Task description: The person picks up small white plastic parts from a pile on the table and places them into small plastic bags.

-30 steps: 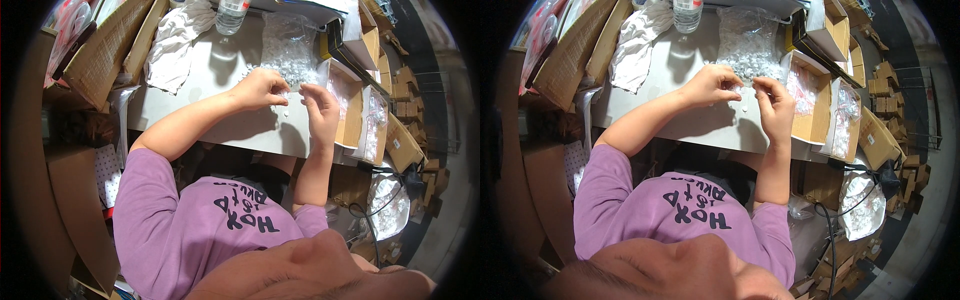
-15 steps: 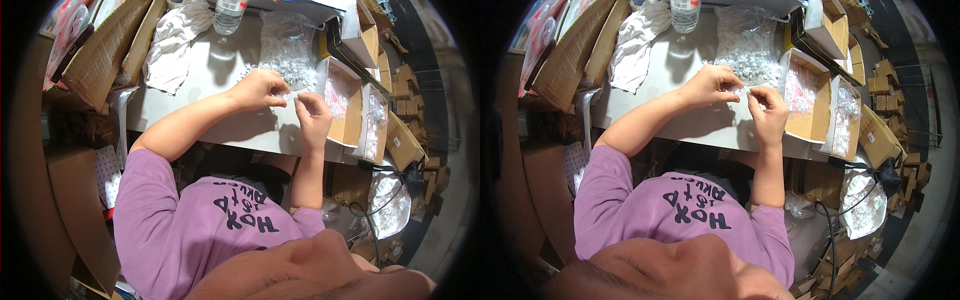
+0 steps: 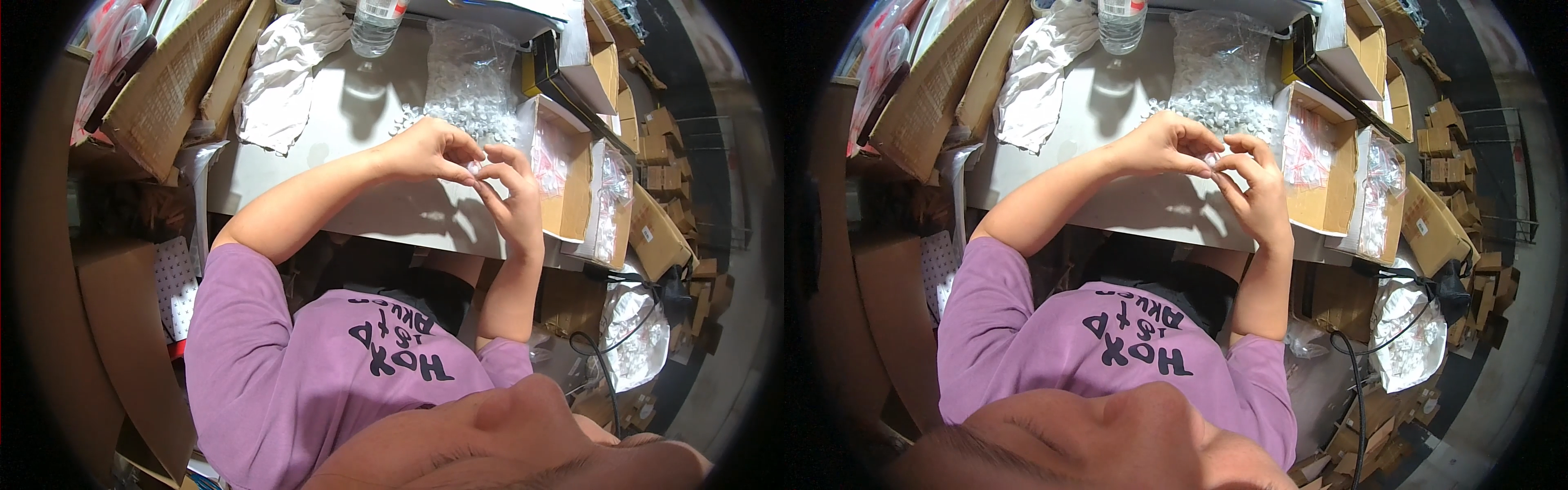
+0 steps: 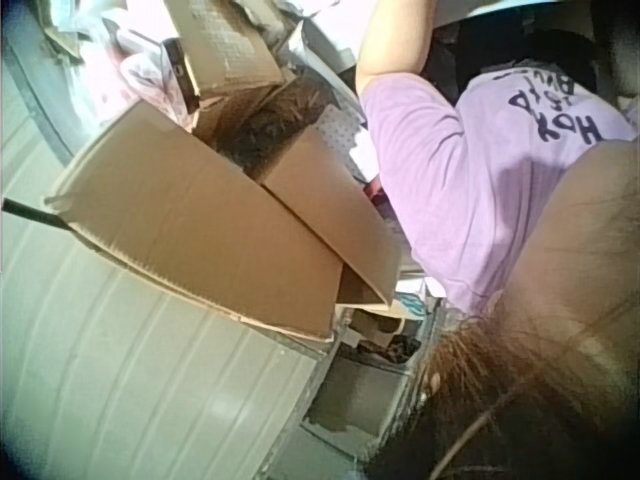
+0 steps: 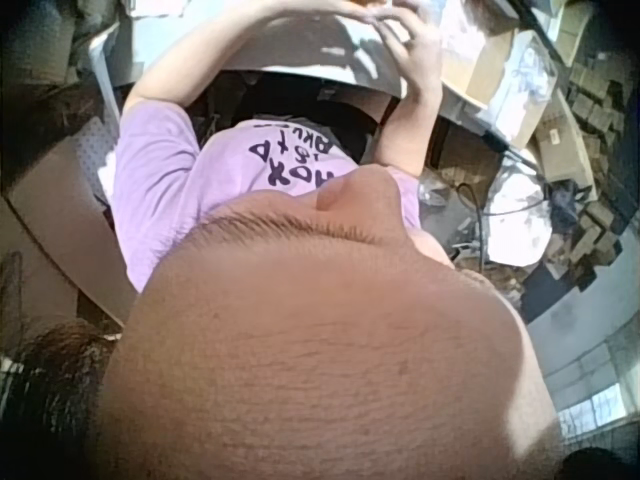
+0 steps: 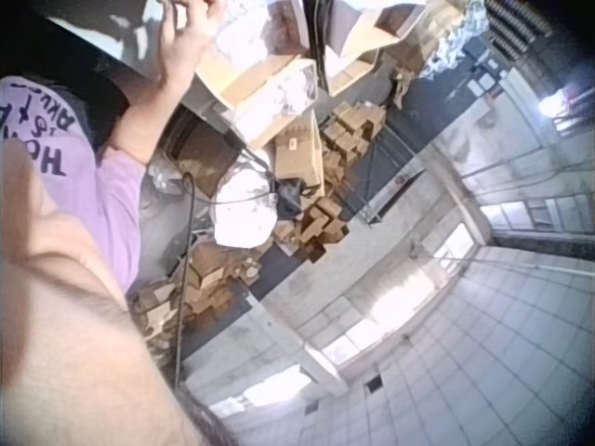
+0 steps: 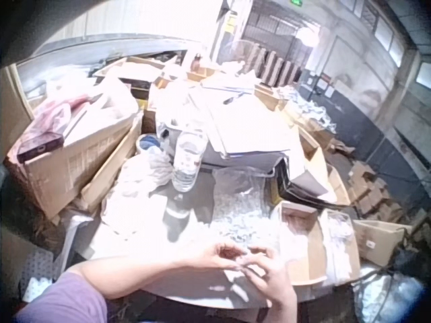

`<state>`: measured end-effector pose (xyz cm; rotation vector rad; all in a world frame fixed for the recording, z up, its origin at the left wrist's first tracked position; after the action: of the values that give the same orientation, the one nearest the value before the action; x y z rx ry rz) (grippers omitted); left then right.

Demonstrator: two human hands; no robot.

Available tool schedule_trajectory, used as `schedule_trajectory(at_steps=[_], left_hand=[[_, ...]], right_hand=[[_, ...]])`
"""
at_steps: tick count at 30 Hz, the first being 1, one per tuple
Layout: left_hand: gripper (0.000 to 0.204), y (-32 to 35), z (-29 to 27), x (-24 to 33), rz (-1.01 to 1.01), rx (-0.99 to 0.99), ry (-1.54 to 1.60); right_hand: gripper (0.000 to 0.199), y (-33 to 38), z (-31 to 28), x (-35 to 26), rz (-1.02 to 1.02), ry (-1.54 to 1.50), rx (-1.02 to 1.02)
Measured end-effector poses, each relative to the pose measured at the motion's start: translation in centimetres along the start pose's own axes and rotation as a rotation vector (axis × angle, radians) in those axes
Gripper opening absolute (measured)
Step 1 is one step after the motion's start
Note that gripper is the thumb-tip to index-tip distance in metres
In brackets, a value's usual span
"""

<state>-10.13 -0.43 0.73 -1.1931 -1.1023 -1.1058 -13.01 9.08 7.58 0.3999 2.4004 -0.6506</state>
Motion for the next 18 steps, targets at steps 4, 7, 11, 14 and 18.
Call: schedule_trajectory(at_steps=[4,7,11,14,18], left_hand=[[0.031,0.0,-0.1,0.8,0.056,0.016,0.002],[0.029,-0.2,0.1,-0.3,-0.027,-0.044,-0.077],[0.023,-0.1,0.1,0.8,0.046,-0.034,-0.203],[0.021,0.1,-0.6,2.4,0.207,0.109,-0.208],[0.018,0.2,-1.0,3.1,0.294,0.109,-0.23]], right_hand=[[0.012,0.1,-0.7,0.5,0.044,-0.098,0.021],[0.012,0.5,-1.4,1.6,0.12,-0.214,0.085],[0.01,0.5,-2.7,1.9,0.141,-0.273,0.22],[0.008,0.4,-2.9,1.1,0.065,-0.172,0.246],[0.008,0.2,-1.1,0.3,0.053,-0.075,0.103]])
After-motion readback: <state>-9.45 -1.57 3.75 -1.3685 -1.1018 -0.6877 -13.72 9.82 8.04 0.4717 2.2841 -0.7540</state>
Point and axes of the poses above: each hand's wrist, its own y-axis away from the middle knuckle, its own z-axis out of the palm, x = y × z, the point moved 10 cm from there along -y, towards the middle knuckle, and after that the axes turned 2 degrees about x, right-handed, at the moved point
